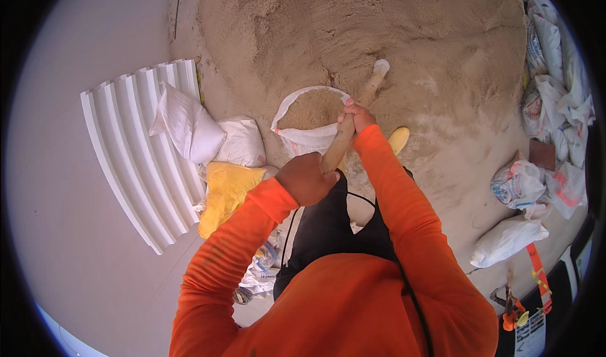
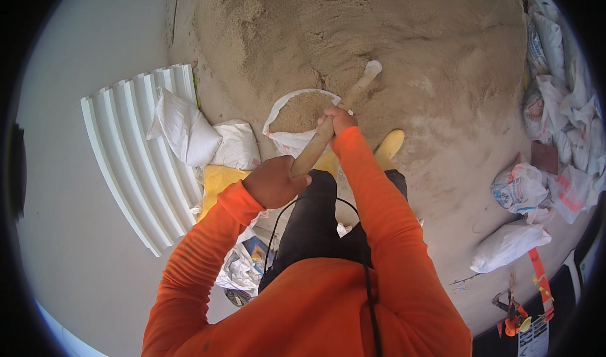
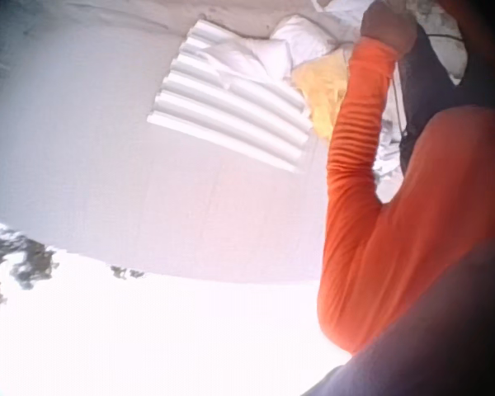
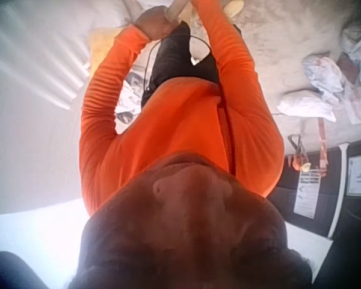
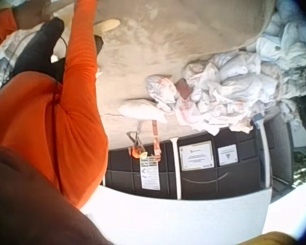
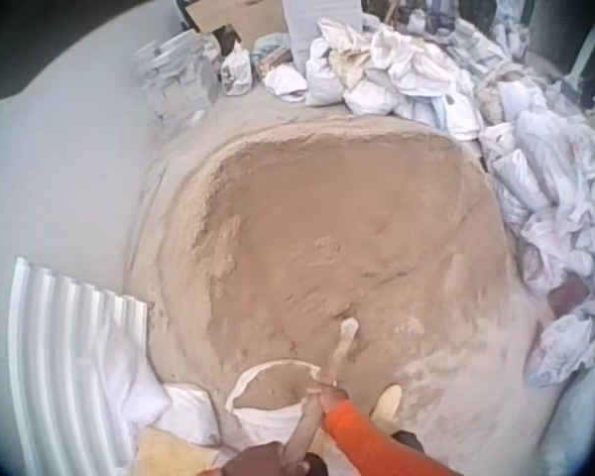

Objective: The person scoops sand from a large pile using a shovel and fills white sacks. The person repeatedly positions the sack, shovels sand into it, and moves the filled sack aside.

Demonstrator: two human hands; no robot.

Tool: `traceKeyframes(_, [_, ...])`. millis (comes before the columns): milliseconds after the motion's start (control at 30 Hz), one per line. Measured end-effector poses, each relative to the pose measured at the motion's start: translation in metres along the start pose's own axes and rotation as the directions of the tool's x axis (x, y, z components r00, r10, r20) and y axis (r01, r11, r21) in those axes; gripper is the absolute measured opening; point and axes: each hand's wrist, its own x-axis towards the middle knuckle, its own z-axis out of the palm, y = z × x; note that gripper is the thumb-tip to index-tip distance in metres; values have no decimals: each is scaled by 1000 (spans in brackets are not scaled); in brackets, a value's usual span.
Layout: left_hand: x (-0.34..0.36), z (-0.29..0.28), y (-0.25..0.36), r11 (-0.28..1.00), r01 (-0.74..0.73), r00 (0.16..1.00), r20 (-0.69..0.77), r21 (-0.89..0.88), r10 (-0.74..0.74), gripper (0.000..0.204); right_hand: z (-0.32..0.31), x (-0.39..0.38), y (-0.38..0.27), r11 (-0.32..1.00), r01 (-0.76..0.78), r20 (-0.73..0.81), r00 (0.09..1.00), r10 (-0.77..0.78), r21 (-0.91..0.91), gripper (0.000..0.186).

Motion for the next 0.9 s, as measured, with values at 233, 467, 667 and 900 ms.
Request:
traceKeyframes(233, [-129,-56,-41,981,-116,991,51,-157,126,37,-8,4,-72,961,270,-142,955,-260,52,17])
traceKeyframes(467, [-167,72,-233,931,99,993,-22,-352,-114,28,36,-41,10,832,477,-166,830,-532,-283,17])
traceKeyframes(667, [-196,257,-390,897,388,898,-133,-212,-419,32,-14,-1,173,855,223,-205,914,-350,-468,33])
traceKeyframes(900, [-183,298,-404,855,496,842,-156,-150,-516,33,-32,-33,156,974,100,-155,979,-133,-205,26])
